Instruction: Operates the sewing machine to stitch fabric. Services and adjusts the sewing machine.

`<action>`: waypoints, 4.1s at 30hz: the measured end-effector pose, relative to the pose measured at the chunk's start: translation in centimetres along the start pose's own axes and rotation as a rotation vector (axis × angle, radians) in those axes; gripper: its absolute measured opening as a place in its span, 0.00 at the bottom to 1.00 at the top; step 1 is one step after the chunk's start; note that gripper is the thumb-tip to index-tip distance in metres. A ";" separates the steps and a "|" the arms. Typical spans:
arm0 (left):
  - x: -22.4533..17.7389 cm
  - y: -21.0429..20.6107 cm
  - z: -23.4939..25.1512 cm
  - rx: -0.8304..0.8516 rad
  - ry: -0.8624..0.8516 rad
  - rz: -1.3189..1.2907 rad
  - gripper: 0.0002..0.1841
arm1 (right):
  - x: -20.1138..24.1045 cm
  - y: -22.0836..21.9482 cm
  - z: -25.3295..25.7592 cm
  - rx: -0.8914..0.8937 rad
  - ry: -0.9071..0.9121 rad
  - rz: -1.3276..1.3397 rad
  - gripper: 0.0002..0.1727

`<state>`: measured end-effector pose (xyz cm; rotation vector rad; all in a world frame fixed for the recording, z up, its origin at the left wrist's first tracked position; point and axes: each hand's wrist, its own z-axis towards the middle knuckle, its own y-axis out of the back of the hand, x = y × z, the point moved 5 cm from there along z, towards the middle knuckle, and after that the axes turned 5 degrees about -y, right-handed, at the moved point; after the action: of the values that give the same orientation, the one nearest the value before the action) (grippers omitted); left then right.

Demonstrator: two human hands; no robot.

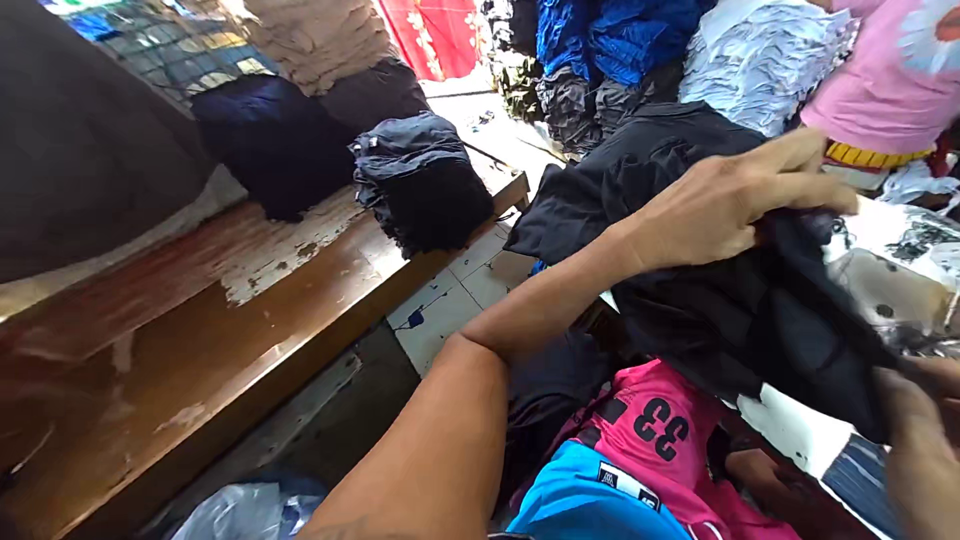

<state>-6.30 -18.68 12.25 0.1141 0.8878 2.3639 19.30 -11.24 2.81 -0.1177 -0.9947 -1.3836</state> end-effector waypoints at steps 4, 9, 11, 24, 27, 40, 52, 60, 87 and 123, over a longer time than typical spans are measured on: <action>3.1 -6.6 -2.6 0.497 0.110 -0.271 0.13 | -4.9 -1.4 -2.7 0.003 -0.189 0.106 0.10; 2.8 -9.1 -2.0 0.413 0.222 -0.376 0.13 | -7.1 -0.7 -3.9 0.001 -0.365 0.257 0.10; 2.3 -9.9 -1.4 0.392 0.233 -0.379 0.12 | -7.3 -0.3 -4.2 0.002 -0.407 0.278 0.09; -0.1 -12.3 -0.3 0.255 0.355 -0.329 0.10 | -8.9 0.4 -6.4 0.032 -0.530 0.460 0.10; 0.0 -12.7 -0.5 0.252 0.438 -0.331 0.10 | -9.1 0.6 -7.2 0.037 -0.545 0.478 0.11; -0.3 -14.7 0.0 0.242 0.484 -0.509 0.07 | -9.0 1.2 -7.0 0.004 -0.491 0.428 0.10; -0.5 -13.8 -0.2 0.267 0.423 -0.469 0.07 | -8.3 2.5 -6.2 0.001 -0.477 0.401 0.10; -2.1 -13.6 -0.8 0.235 0.358 -0.676 0.10 | -5.5 1.6 -5.2 0.129 -0.305 0.025 0.29; 0.5 -9.5 -2.7 0.291 0.511 -0.695 0.06 | -5.1 0.3 -5.2 0.129 -0.473 -0.039 0.15; -1.7 -16.7 -0.4 0.093 0.517 -0.413 0.09 | -7.2 0.7 -7.6 -0.008 -0.569 0.448 0.09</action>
<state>3.48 -10.02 1.74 -0.6126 1.1299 1.9838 24.75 -10.26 -6.09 -0.7278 -1.3295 -0.9511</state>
